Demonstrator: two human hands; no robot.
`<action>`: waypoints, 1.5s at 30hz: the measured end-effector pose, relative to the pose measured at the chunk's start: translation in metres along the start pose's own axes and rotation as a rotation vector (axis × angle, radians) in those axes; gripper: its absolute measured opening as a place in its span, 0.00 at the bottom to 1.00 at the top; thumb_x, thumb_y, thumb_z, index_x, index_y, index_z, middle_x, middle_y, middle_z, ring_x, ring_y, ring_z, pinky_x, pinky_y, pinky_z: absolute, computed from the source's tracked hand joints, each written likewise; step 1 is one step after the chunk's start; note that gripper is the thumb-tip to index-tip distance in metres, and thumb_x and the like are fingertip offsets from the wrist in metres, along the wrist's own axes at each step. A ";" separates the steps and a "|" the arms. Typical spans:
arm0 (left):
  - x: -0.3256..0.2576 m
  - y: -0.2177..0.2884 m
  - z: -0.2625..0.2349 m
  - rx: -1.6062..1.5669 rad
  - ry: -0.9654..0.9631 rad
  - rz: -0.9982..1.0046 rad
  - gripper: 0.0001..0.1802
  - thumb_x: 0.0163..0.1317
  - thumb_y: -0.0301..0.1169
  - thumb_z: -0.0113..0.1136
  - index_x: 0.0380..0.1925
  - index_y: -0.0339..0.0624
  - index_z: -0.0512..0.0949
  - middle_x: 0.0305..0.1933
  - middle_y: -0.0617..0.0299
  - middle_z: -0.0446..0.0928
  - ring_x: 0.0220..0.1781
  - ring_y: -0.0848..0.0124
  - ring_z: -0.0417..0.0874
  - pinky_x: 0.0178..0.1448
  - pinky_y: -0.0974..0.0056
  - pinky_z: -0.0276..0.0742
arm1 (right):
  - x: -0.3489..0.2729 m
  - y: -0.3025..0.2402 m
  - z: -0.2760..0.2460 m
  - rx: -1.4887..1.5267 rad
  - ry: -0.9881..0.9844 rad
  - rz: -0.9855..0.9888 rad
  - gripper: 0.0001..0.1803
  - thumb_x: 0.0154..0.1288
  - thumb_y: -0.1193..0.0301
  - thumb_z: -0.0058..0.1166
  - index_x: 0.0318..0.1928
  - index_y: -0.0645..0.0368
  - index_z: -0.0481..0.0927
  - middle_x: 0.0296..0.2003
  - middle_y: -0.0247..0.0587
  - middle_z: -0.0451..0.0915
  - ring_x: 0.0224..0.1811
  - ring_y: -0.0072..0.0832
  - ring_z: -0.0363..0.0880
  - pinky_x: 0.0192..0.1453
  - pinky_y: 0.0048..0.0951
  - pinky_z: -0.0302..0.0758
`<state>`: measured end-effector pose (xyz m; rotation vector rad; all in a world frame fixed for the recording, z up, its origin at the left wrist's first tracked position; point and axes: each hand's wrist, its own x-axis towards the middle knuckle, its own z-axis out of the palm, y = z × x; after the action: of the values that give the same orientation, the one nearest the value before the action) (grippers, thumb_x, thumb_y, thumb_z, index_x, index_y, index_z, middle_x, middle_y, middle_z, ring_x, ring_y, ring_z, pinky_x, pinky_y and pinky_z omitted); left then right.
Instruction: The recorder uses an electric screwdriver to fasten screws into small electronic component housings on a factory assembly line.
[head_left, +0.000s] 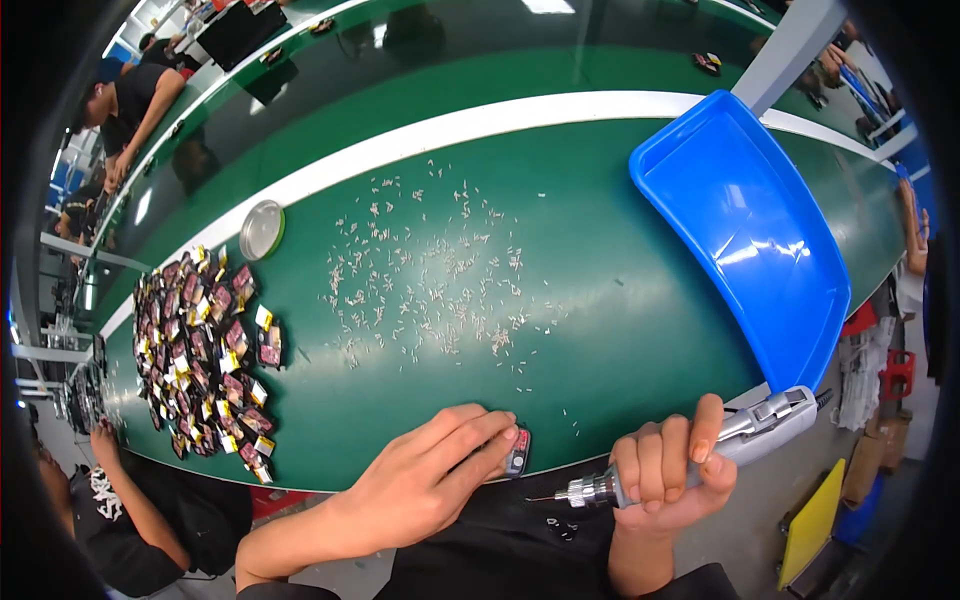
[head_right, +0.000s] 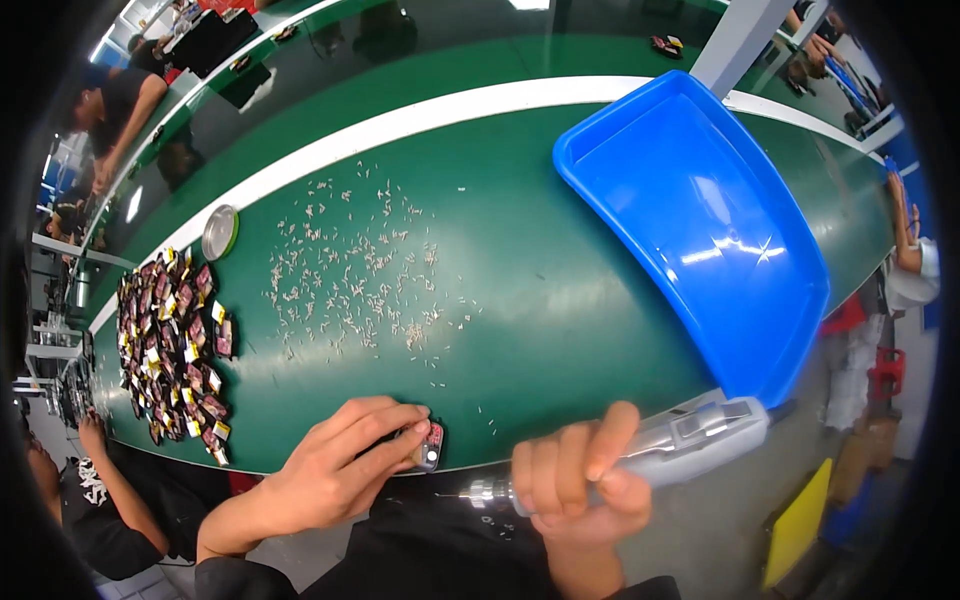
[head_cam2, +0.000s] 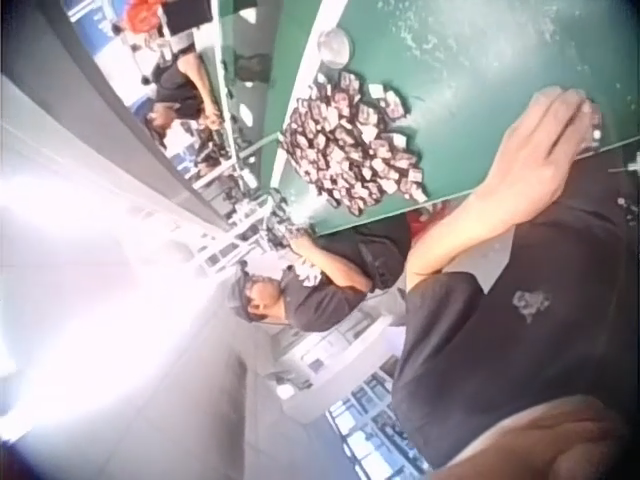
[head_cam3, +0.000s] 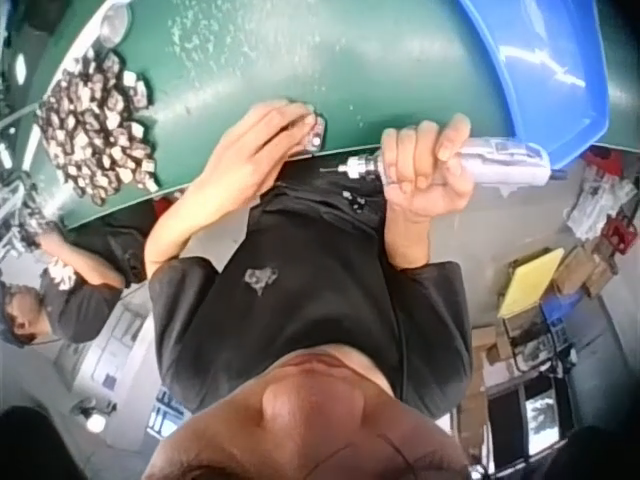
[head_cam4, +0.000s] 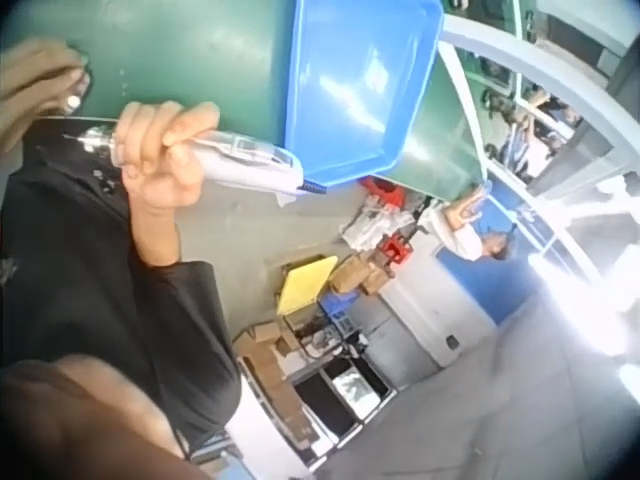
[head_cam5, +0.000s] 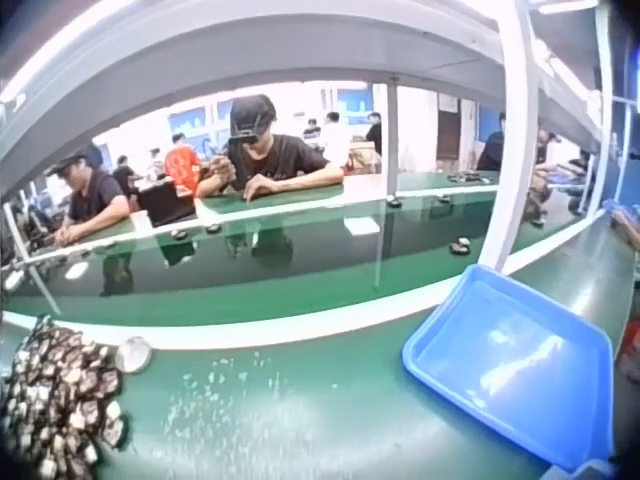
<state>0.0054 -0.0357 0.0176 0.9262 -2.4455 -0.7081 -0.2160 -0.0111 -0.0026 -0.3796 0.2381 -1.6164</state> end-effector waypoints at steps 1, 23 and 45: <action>-0.001 0.001 0.002 -0.008 0.004 -0.005 0.24 0.45 0.20 0.68 0.45 0.26 0.76 0.50 0.48 0.75 0.46 0.55 0.78 0.46 0.58 0.79 | -0.003 0.003 0.002 -0.006 0.003 0.008 0.05 0.62 0.71 0.44 0.33 0.57 0.64 0.12 0.34 0.63 0.11 0.23 0.62 0.23 0.30 0.65; -0.004 0.017 0.021 0.447 0.096 0.149 0.17 0.41 0.22 0.61 0.33 0.21 0.79 0.41 0.40 0.79 0.41 0.54 0.83 0.40 0.63 0.83 | -0.036 0.034 0.016 -0.163 0.110 0.273 0.05 0.68 0.72 0.45 0.40 0.60 0.67 0.19 0.38 0.66 0.18 0.27 0.66 0.28 0.32 0.68; -0.014 0.017 0.024 0.484 0.027 0.137 0.17 0.43 0.24 0.56 0.33 0.23 0.82 0.45 0.40 0.81 0.47 0.55 0.83 0.50 0.64 0.82 | 0.037 0.011 0.026 -0.575 -0.172 0.093 0.09 0.69 0.66 0.43 0.34 0.55 0.63 0.12 0.30 0.65 0.10 0.20 0.64 0.20 0.23 0.66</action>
<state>-0.0065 -0.0080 0.0059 0.9112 -2.6757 -0.0489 -0.1973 -0.0467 0.0205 -0.9284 0.5836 -1.3937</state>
